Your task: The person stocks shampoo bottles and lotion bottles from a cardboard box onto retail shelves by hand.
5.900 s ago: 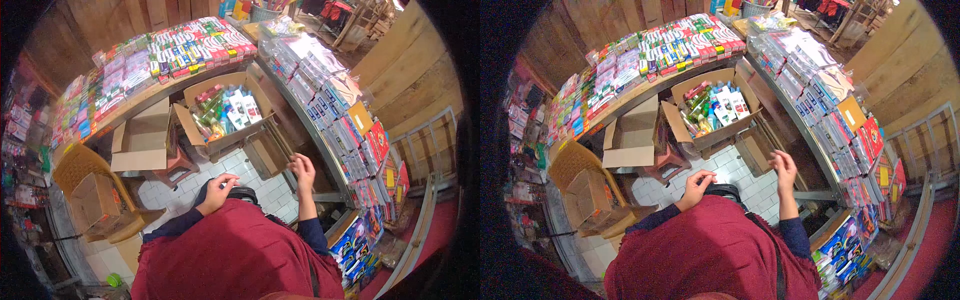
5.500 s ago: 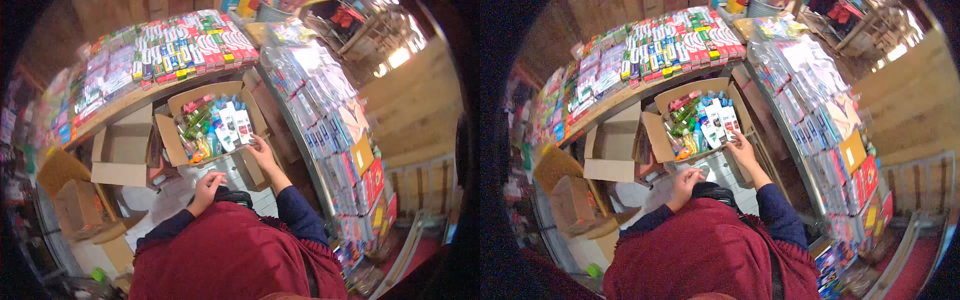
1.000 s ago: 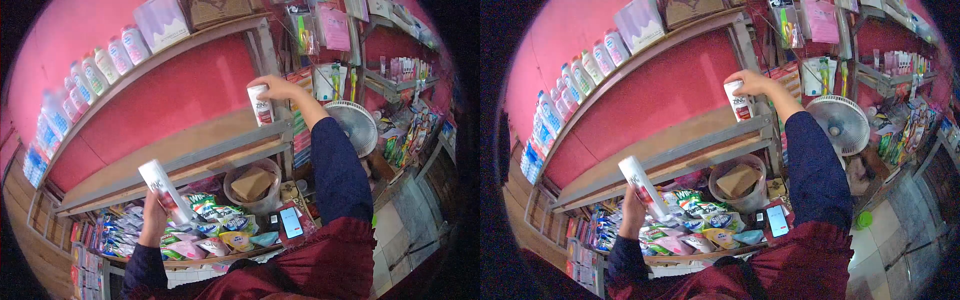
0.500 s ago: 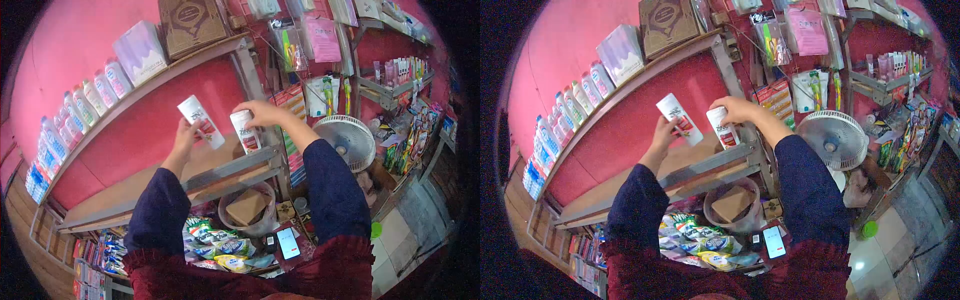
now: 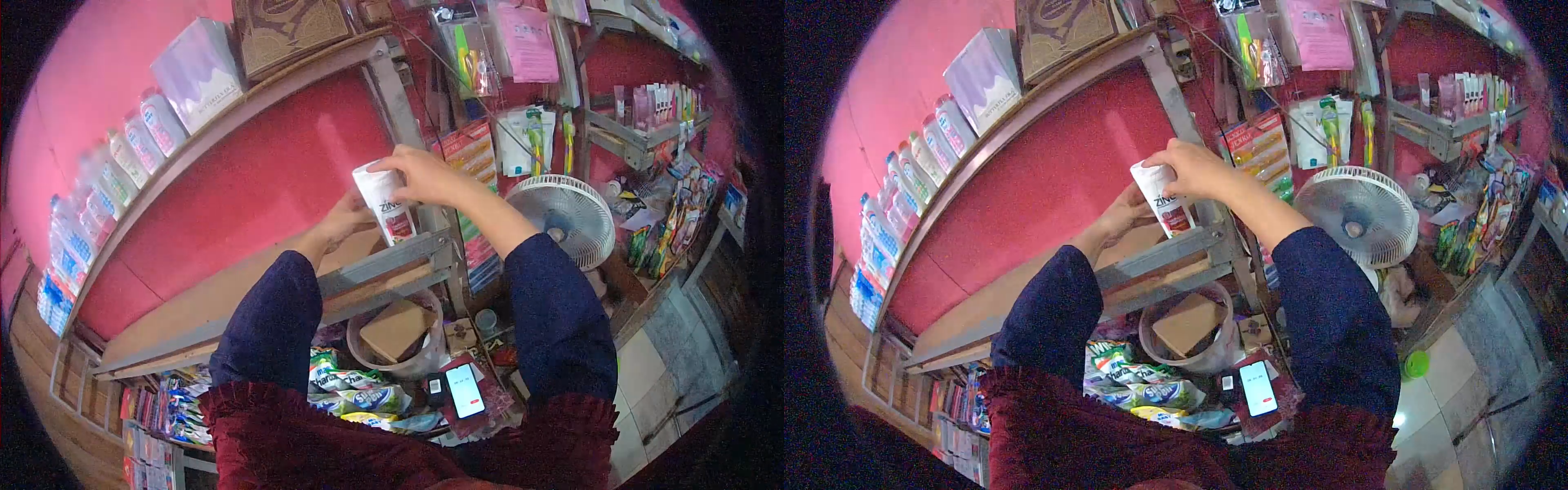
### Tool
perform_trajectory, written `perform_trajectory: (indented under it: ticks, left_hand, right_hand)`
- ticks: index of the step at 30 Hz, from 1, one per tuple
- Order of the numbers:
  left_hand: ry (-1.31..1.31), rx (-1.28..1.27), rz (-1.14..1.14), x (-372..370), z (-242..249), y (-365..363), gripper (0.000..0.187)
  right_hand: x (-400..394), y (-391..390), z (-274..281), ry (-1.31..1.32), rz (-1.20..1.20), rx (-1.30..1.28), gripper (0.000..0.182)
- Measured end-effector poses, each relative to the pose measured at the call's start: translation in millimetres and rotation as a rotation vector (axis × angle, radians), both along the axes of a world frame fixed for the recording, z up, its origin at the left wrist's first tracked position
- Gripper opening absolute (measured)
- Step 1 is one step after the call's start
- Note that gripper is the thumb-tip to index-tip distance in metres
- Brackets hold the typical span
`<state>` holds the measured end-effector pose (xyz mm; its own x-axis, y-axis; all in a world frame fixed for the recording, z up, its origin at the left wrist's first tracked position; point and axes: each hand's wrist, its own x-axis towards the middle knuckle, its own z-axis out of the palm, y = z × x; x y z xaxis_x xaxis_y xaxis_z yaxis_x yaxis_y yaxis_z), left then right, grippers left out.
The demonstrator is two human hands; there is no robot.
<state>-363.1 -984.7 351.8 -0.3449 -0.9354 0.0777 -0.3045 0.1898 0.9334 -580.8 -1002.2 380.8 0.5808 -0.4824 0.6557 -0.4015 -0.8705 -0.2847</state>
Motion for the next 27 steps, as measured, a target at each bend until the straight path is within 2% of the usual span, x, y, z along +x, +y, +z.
perform_trajectory:
  ticks: [3, 7, 18, 24, 27]
  left_hand:
    - [-0.122, 0.048, -0.053, 9.2, -10.9, -6.5, 0.058]
    - [-0.143, 0.044, 0.011, 6.8, -14.0, -3.9, 0.059]
    - [-0.154, 0.024, -0.024, 3.4, -15.2, -8.9, 0.058]
    - [-0.101, 0.037, -0.037, 0.1, -12.7, -2.1, 0.052]
    - [-0.175, 0.036, -0.067, 7.9, -21.6, -16.0, 0.052]
  right_hand:
    - [1.0, 3.9, -1.9, -0.027, 0.005, -0.013, 0.053]
    - [5.6, 6.2, -6.7, -0.044, -0.027, -0.045, 0.051]
    - [11.8, 13.6, -11.1, -0.102, -0.086, -0.024, 0.05]
    - [12.2, 11.5, -12.7, -0.114, -0.071, -0.021, 0.051]
    - [12.0, 10.6, -14.1, -0.115, -0.071, -0.026, 0.051]
